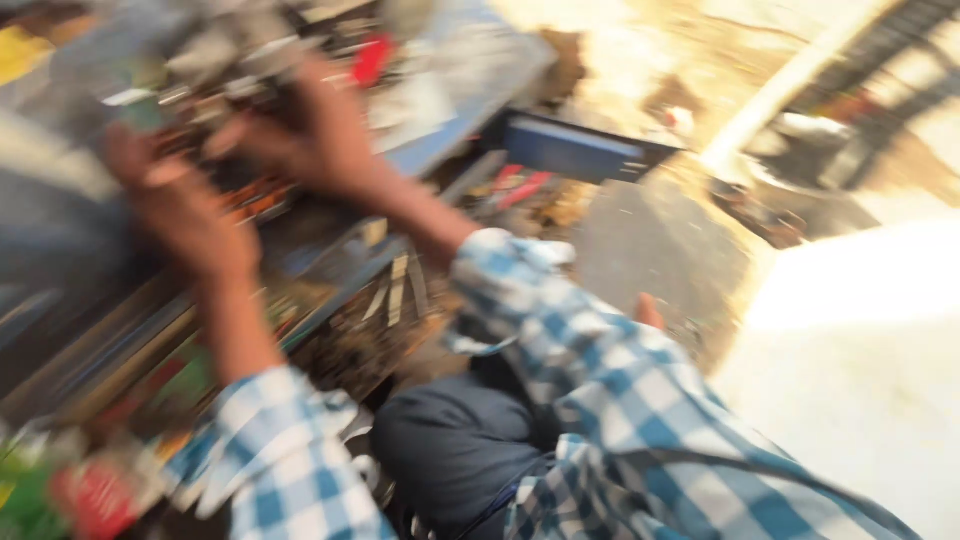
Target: The person repairs a fan motor stator by hand, rotating it on a winding machine to thread and manipulate copper wires. They then remove the stator and handle various components and wires on a cluttered workbench.
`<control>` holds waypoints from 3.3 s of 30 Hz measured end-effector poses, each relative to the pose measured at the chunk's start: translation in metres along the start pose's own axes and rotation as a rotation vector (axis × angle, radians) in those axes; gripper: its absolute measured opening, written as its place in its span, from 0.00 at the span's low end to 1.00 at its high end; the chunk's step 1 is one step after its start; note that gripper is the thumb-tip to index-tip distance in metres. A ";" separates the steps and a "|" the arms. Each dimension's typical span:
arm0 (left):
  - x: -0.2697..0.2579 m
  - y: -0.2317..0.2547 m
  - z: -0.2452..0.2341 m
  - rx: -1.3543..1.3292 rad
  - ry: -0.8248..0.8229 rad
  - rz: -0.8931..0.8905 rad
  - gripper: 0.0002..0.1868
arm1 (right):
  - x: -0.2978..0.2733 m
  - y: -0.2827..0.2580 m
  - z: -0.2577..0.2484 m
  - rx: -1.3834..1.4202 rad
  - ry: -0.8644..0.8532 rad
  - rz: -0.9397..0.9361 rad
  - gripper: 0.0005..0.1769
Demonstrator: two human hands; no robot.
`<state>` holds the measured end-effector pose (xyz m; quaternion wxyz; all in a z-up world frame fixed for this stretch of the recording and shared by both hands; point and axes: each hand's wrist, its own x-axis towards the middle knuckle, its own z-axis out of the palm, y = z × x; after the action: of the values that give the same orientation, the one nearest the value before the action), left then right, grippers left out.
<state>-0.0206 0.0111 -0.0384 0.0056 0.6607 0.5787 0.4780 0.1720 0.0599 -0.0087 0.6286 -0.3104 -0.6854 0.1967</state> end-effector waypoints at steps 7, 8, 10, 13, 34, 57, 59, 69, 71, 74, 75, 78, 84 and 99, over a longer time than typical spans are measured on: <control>0.002 0.043 -0.016 -0.258 -0.009 0.042 0.36 | -0.002 -0.011 -0.006 -0.142 -0.030 0.147 0.50; 0.003 0.045 -0.017 -0.255 -0.002 0.078 0.35 | -0.003 -0.009 -0.004 -0.138 -0.034 0.196 0.44; 0.003 0.045 -0.017 -0.249 0.012 0.113 0.35 | 0.000 -0.015 -0.006 -0.129 -0.043 0.240 0.38; 0.002 0.039 -0.013 -0.241 0.024 0.119 0.35 | 0.004 -0.026 -0.013 -0.148 -0.027 0.134 0.57; 0.004 0.030 0.000 -0.395 0.102 -0.067 0.41 | 0.001 -0.017 -0.008 0.009 -0.025 0.066 0.47; 0.002 0.033 -0.003 -0.248 0.111 0.016 0.35 | 0.003 -0.023 -0.013 0.030 -0.083 0.015 0.51; 0.003 0.031 -0.002 -0.263 0.116 0.013 0.35 | -0.003 -0.006 -0.009 0.000 -0.075 0.045 0.48; 0.002 0.029 0.001 -0.259 0.118 0.004 0.33 | 0.003 -0.019 -0.013 -0.053 -0.084 0.012 0.55; 0.002 0.030 -0.001 -0.239 0.117 -0.005 0.34 | 0.003 -0.018 -0.012 -0.085 -0.088 0.017 0.55; 0.002 0.030 0.000 -0.224 0.105 -0.019 0.34 | 0.000 -0.015 -0.012 -0.120 -0.094 0.019 0.56; 0.002 0.029 0.000 -0.227 0.097 -0.024 0.34 | 0.000 -0.014 -0.012 -0.119 -0.097 0.014 0.56; 0.001 0.022 0.004 -0.219 0.109 0.018 0.34 | 0.000 -0.014 -0.012 -0.109 -0.099 0.002 0.56; 0.002 0.026 0.002 -0.231 0.107 -0.004 0.34 | 0.001 -0.015 -0.013 -0.113 -0.098 0.003 0.55; 0.001 0.025 0.003 -0.224 0.120 0.006 0.34 | -0.005 -0.002 -0.007 -0.104 -0.063 0.024 0.43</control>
<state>0.0004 0.0056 -0.0255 0.0434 0.6277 0.5189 0.5786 0.1788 0.0545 -0.0099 0.5874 -0.3444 -0.7105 0.1779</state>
